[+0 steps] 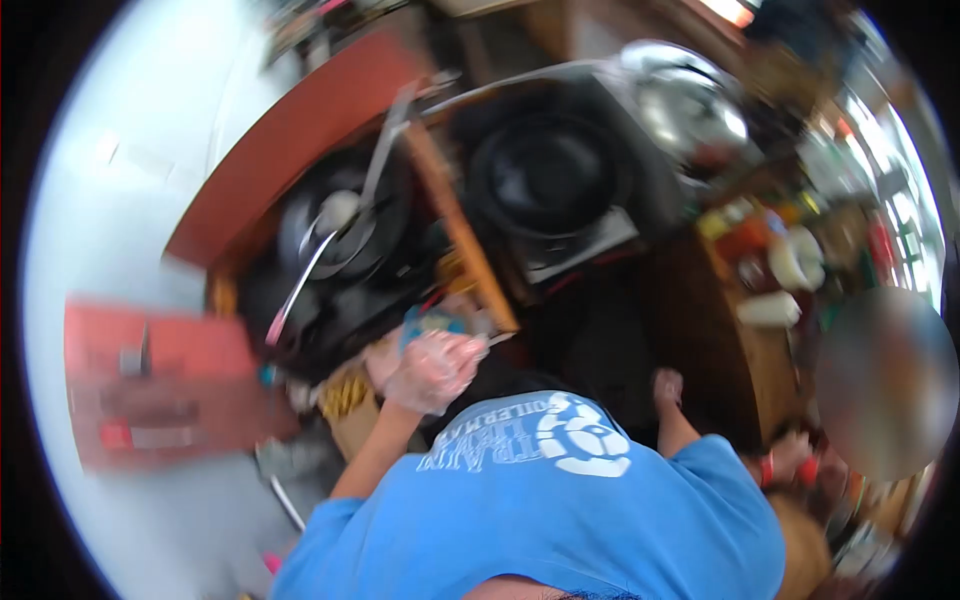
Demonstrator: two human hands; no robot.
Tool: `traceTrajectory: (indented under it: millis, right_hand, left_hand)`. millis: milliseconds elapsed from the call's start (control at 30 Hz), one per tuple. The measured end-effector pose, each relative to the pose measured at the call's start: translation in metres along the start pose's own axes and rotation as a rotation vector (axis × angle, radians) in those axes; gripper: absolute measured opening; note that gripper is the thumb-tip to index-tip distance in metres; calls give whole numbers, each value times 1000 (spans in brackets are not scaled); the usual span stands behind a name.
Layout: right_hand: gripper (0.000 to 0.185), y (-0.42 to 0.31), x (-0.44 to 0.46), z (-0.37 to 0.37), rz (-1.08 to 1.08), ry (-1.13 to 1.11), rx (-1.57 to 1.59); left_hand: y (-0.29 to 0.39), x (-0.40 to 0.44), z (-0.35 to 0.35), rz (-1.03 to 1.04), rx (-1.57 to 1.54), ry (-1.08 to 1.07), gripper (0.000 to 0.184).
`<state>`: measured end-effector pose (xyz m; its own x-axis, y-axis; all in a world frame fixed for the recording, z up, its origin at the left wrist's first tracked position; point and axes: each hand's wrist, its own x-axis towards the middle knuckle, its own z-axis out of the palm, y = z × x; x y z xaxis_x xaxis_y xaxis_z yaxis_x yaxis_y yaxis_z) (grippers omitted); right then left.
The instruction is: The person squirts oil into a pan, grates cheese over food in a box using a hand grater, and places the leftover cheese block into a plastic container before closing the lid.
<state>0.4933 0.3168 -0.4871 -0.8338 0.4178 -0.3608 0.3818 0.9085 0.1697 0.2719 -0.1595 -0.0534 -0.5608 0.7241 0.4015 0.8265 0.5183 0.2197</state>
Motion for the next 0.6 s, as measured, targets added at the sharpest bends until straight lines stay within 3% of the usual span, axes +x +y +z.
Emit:
traceTrajectory:
  millis: [67, 167, 267, 467, 600]
  right_hand:
    - [11, -44, -22, -57, -430, -101, -302]
    - [11, -67, 28, 50, -286, -208, 556]
    - [18, -139, -20, -139, 206, -524, 1084]
    - [21, -186, -21, -191, 217, -444, 1164]
    - [23, -215, -59, -188, 205, -416, 1217]
  left_hand:
    - [4, -36, -18, -100, -41, 92, 19]
    - [9, -95, -44, -213, -75, 155, 24]
    - [9, -154, -56, -348, -140, 169, 15]
    - [-6, -258, -68, -519, -240, 143, 8]
    - [-24, -300, -80, -633, -242, -33, 12]
